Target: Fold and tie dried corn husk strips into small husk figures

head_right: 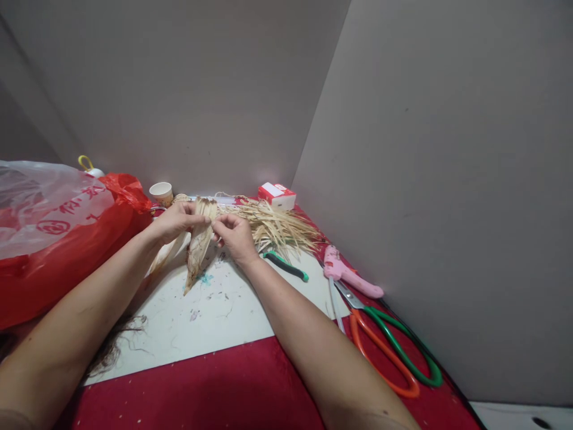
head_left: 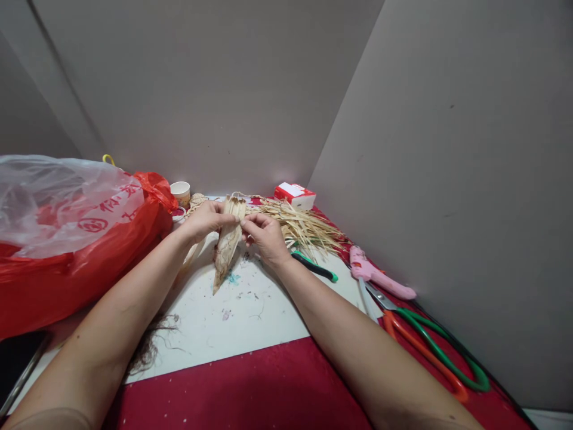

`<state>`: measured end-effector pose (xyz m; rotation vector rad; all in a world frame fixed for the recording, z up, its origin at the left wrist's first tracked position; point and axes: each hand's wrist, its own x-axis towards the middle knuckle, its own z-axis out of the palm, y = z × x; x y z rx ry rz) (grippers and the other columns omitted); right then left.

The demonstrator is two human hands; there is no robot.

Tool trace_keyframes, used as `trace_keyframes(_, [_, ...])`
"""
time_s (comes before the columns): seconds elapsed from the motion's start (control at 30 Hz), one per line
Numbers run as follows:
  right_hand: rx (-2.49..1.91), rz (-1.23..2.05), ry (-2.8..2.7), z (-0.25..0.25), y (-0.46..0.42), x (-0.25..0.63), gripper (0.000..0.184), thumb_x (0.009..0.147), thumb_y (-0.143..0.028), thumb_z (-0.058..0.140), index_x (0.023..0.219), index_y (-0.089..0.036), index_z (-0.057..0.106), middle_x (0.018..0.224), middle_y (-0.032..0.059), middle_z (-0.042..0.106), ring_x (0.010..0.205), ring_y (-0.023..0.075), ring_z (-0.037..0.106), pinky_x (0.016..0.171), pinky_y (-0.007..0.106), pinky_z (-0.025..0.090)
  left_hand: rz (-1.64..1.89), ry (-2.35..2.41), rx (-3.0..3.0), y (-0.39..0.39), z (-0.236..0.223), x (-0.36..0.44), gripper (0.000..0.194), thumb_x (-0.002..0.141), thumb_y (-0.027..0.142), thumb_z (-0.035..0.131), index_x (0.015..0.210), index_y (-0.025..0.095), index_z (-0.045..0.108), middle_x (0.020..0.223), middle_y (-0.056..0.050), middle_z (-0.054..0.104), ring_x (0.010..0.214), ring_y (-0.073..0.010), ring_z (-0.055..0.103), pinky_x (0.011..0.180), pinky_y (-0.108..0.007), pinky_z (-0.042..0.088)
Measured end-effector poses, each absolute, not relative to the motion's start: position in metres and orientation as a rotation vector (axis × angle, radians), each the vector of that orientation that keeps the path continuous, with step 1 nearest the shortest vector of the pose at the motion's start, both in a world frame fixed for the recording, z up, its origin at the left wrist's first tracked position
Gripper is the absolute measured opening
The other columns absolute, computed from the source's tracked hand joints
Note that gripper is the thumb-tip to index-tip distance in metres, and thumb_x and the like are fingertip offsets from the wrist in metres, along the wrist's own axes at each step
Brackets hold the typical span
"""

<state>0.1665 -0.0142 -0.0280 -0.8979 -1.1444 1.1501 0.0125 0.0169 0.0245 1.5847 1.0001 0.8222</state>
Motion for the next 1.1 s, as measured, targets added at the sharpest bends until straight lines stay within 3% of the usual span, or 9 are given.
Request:
trace_keyframes(0.67, [-1.028, 0.986, -1.202, -0.0286, -0.0112, 0.1648, 0.013, 0.063, -0.028, 0.062, 0.061, -0.019, 0.054, 0.045, -0.0054, 0.052, 0.04, 0.0081, 0.043, 0.04, 0.02, 0.035, 0.838, 0.993, 1.662, 0.0094, 0.0318, 0.0181, 0.008, 0.061, 0.019, 0.065, 0.061, 0.012, 0.061, 0.055, 0.002, 0.054, 0.049, -0.007, 0.046, 0.049, -0.02, 0.034])
trace_keyframes(0.93, [-0.902, 1.193, -1.124, -0.0227, -0.0127, 0.1673, 0.023, 0.063, -0.036, 0.069, 0.069, -0.019, 0.055, 0.058, -0.005, 0.055, 0.053, 0.0105, 0.055, 0.041, 0.019, 0.04, 0.906, 1.011, 1.635, 0.0139, 0.0306, 0.0172, 0.014, 0.062, 0.023, 0.067, 0.065, 0.012, 0.061, 0.058, 0.002, 0.057, 0.051, -0.0073, 0.049, 0.051, -0.02, 0.037])
trace_keyframes(1.1, [-0.874, 1.339, -0.994, -0.0193, -0.0124, 0.1687, 0.024, 0.064, -0.034, 0.071, 0.066, -0.019, 0.052, 0.063, -0.0036, 0.06, 0.061, 0.0107, 0.059, 0.052, 0.02, 0.046, 0.927, 1.002, 1.566, 0.0161, 0.027, 0.0162, 0.02, 0.063, 0.027, 0.07, 0.072, 0.011, 0.062, 0.066, -0.002, 0.063, 0.057, -0.0101, 0.056, 0.054, -0.021, 0.042])
